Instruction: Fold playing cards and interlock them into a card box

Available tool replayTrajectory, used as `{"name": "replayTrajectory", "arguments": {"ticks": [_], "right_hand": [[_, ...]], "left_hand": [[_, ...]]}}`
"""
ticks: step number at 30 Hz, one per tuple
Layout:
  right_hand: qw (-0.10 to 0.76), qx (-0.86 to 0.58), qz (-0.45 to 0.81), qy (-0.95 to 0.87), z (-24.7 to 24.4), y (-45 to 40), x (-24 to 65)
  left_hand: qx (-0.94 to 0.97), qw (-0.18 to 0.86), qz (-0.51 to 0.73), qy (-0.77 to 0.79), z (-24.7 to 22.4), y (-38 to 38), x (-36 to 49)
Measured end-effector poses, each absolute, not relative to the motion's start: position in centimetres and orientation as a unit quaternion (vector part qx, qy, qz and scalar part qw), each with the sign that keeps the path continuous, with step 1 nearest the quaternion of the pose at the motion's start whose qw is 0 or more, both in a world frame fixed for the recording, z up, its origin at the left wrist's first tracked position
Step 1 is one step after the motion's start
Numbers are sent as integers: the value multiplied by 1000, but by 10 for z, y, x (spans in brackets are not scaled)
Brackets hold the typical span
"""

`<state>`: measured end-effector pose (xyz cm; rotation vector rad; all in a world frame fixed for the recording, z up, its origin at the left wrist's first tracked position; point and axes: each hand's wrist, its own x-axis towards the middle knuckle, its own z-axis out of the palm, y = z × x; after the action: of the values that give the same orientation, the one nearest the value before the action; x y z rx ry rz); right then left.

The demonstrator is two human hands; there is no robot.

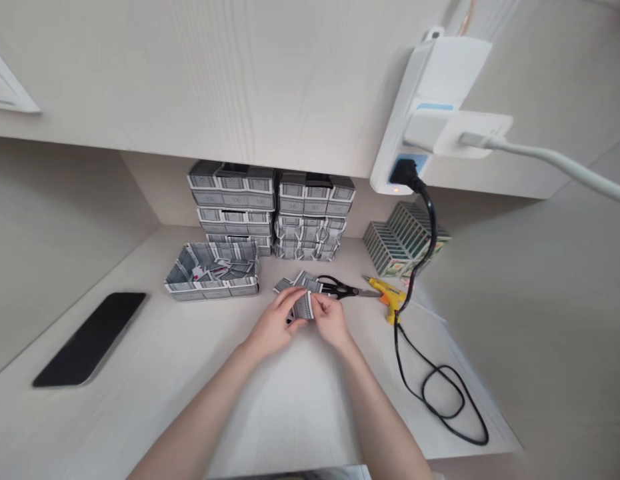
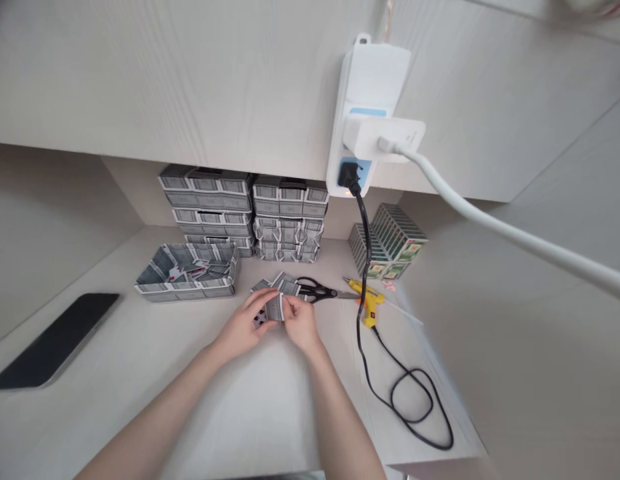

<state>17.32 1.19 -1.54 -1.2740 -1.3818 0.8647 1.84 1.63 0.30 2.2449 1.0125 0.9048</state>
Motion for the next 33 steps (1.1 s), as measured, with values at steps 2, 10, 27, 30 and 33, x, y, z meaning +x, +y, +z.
{"name": "replayTrajectory", "arguments": {"ticks": [2, 10, 27, 30, 33], "right_hand": [[517, -534, 365, -561, -13, 11, 173], [541, -439, 570, -435, 1, 7, 172], [468, -465, 581, -477, 24, 10, 175], [450, -425, 626, -474, 20, 2, 170], [445, -421, 628, -481, 10, -4, 162]], "left_hand": [[830, 243, 335, 374, 2, 16, 19], [819, 174, 372, 400, -1, 22, 15], [712, 244, 470, 461, 2, 23, 20], [705, 278, 434, 488, 2, 24, 20], [724, 284, 397, 488, 5, 21, 20]]}}
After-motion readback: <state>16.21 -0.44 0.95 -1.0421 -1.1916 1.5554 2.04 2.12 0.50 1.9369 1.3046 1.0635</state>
